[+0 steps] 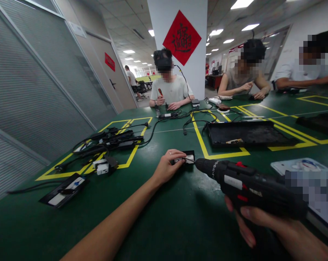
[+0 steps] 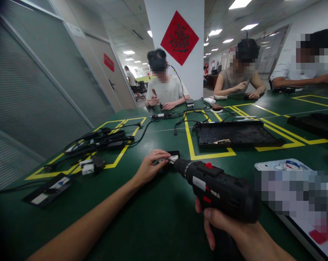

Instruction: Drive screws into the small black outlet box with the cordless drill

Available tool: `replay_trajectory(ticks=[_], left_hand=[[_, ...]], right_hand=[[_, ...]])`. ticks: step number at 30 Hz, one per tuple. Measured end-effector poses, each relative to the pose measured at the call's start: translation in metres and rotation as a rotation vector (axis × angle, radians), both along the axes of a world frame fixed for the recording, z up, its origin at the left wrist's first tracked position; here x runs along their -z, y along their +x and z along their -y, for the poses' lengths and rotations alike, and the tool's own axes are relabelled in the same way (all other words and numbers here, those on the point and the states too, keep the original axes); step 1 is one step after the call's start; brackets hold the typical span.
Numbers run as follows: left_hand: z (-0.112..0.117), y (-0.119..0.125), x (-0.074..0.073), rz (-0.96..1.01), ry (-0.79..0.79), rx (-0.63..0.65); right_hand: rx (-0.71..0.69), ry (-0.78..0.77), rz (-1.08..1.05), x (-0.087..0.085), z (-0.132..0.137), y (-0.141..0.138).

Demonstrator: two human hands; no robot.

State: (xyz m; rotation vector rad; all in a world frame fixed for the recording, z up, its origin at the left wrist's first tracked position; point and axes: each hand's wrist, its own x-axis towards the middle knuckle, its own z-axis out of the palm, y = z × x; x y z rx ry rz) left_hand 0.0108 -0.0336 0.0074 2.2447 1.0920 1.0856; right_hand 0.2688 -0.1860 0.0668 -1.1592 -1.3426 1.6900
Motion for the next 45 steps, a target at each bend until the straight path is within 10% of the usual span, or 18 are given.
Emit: replay_trajectory(ticks=[27,40,45], left_hand=[[0.0,-0.001,-0.002,0.003,-0.075,0.05],[0.0,-0.003,-0.001,-0.026,-0.047,0.08],[-0.001,-0.003,-0.001,-0.011,-0.055,0.086]], right_hand=[[-0.045,0.056,0.129,0.009,-0.005,-0.002],[0.043,0.183,0.25,-0.04,-0.002,-0.023],[0.04,0.106,0.235,-0.025,-0.007,-0.022]])
